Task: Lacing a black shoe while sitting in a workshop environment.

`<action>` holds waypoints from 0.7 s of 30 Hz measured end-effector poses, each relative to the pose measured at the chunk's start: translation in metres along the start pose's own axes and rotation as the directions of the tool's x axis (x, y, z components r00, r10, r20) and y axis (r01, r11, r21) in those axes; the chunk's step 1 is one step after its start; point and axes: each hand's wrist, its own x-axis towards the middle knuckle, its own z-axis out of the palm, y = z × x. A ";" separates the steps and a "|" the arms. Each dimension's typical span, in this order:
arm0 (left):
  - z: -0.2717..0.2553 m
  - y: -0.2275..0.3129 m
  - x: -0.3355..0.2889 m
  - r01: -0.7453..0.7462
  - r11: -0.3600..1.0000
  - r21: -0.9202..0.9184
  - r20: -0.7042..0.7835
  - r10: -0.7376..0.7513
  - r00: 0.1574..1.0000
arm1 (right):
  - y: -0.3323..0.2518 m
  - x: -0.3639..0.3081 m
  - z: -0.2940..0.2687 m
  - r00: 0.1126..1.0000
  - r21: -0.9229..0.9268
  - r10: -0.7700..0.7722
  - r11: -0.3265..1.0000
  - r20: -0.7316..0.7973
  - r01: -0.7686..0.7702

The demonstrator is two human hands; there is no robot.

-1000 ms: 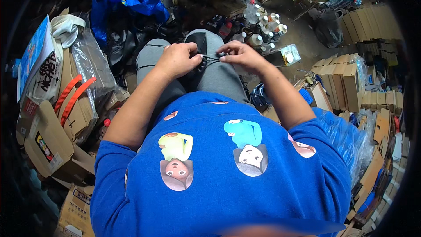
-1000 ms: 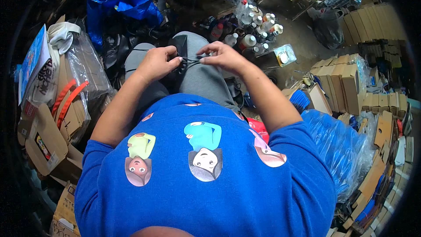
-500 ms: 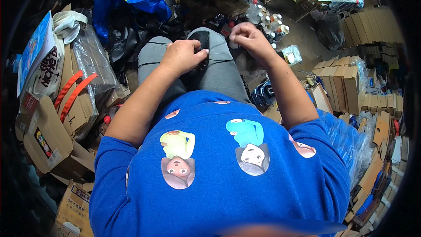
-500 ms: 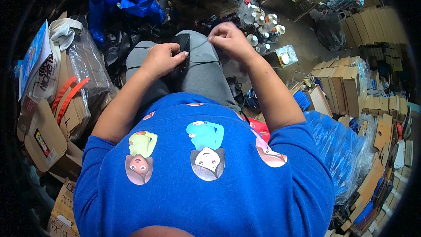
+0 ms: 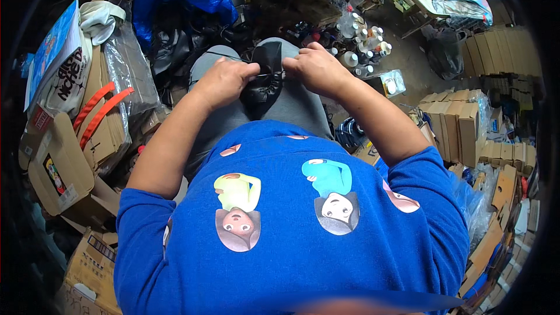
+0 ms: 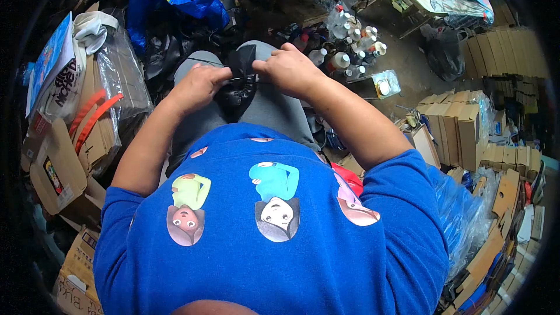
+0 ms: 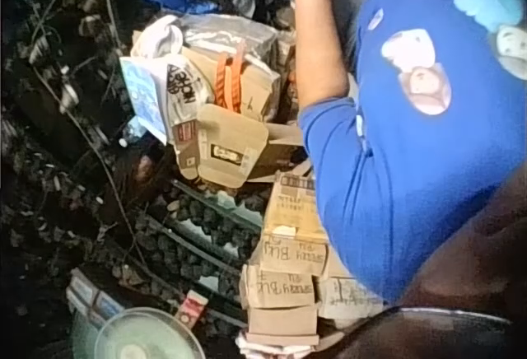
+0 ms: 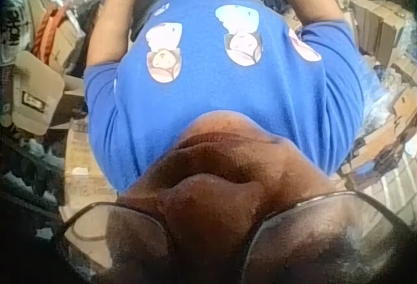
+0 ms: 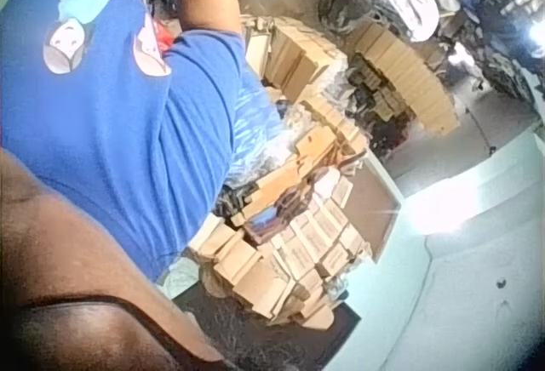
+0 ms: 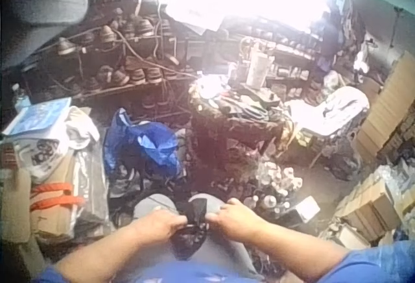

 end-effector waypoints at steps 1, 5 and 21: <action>-0.003 -0.004 -0.008 -0.008 0.997 0.074 0.013 0.007 1.000 | 0.009 -0.008 0.005 0.999 0.003 0.032 0.999 -0.043 -0.032; -0.030 -0.045 -0.074 0.369 0.924 -0.100 -0.098 -0.379 0.920 | 0.060 -0.062 0.016 0.939 0.160 0.344 0.927 0.006 -0.340; -0.066 -0.001 -0.053 0.120 0.991 0.060 -0.098 -0.114 0.989 | 0.013 -0.043 0.002 0.964 0.600 0.248 0.759 0.095 -0.254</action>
